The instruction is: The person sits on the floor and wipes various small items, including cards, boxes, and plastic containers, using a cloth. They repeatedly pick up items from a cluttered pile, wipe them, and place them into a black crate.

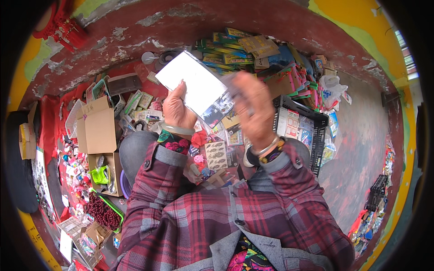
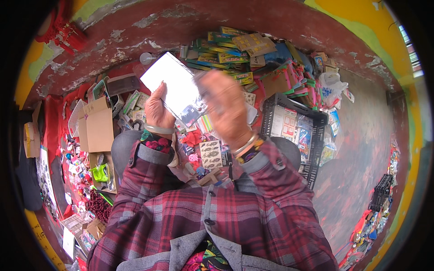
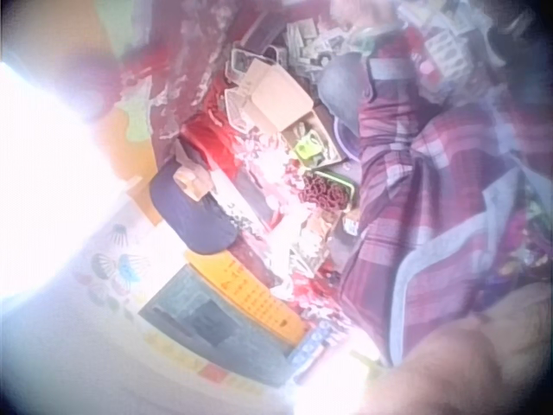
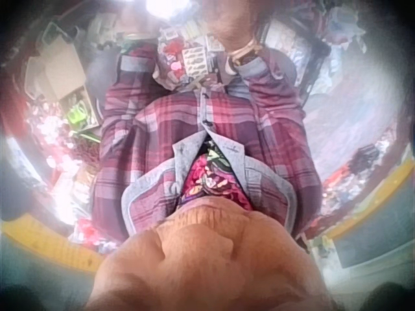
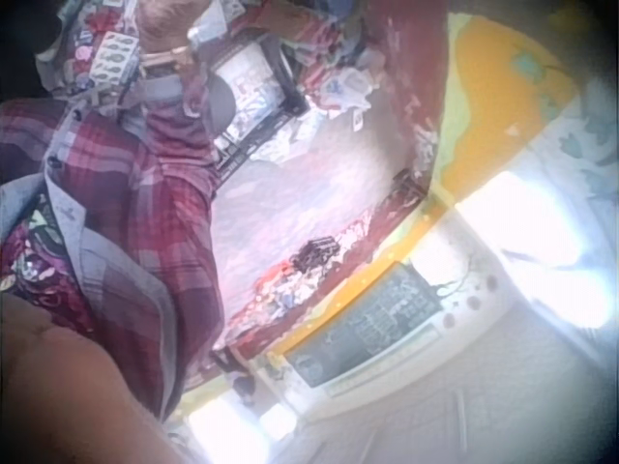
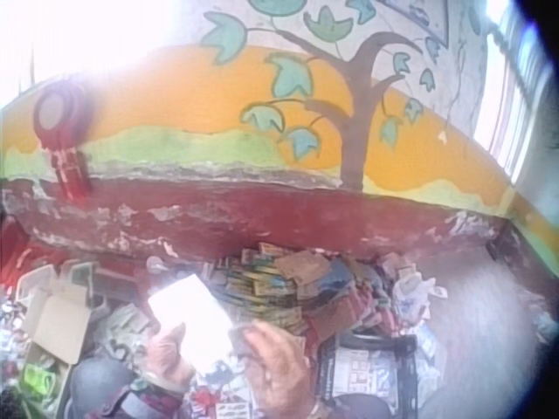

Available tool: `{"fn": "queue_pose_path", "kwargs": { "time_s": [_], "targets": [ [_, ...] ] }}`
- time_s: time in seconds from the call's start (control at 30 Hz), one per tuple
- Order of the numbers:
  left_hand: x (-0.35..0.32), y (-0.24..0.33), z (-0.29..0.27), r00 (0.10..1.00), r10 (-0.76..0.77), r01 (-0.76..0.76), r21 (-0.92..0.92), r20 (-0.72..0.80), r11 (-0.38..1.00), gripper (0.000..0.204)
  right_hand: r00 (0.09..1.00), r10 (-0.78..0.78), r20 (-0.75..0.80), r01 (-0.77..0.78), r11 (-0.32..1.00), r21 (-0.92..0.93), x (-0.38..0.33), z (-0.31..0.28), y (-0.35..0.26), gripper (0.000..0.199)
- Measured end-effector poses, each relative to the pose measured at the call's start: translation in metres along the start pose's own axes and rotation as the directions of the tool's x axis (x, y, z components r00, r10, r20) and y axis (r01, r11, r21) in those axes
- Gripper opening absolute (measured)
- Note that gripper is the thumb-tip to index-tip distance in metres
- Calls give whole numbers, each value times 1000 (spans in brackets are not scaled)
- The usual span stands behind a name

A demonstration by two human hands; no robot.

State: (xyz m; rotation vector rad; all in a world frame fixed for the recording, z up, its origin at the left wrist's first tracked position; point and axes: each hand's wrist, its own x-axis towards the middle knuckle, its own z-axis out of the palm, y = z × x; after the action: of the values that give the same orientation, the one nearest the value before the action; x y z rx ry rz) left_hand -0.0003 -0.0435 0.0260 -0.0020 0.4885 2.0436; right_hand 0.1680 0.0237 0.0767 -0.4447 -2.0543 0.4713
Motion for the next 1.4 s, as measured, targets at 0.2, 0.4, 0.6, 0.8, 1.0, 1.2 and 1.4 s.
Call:
{"fn": "queue_pose_path", "kwargs": {
  "time_s": [0.2,0.4,0.6,0.8,1.0,1.2,1.4],
  "targets": [
    [-1,-1,-8,974,-219,221,-39,54,974,32,950,-202,236,200,979,34,-21,33,-10,36],
    [1,-2,-12,957,-249,275,-185,151,944,33,958,-187,218,188,982,16,-20,30,4,34],
    [5,4,-15,990,-135,140,-187,40,972,34,990,38,136,16,928,-373,-16,18,51,26],
    [4,16,-3,997,74,-74,-88,6,993,36,530,636,561,-825,231,516,-10,2,59,27],
    [3,10,2,997,69,-69,-10,36,998,35,528,477,703,-823,85,561,-23,26,20,35],
    [3,1,0,993,56,-42,137,-101,990,80,967,172,189,-173,985,-11,-10,12,17,21],
    [-5,-4,4,991,17,-37,145,136,989,64,891,-154,426,324,874,-362,-23,16,-13,40]
  ]
}}
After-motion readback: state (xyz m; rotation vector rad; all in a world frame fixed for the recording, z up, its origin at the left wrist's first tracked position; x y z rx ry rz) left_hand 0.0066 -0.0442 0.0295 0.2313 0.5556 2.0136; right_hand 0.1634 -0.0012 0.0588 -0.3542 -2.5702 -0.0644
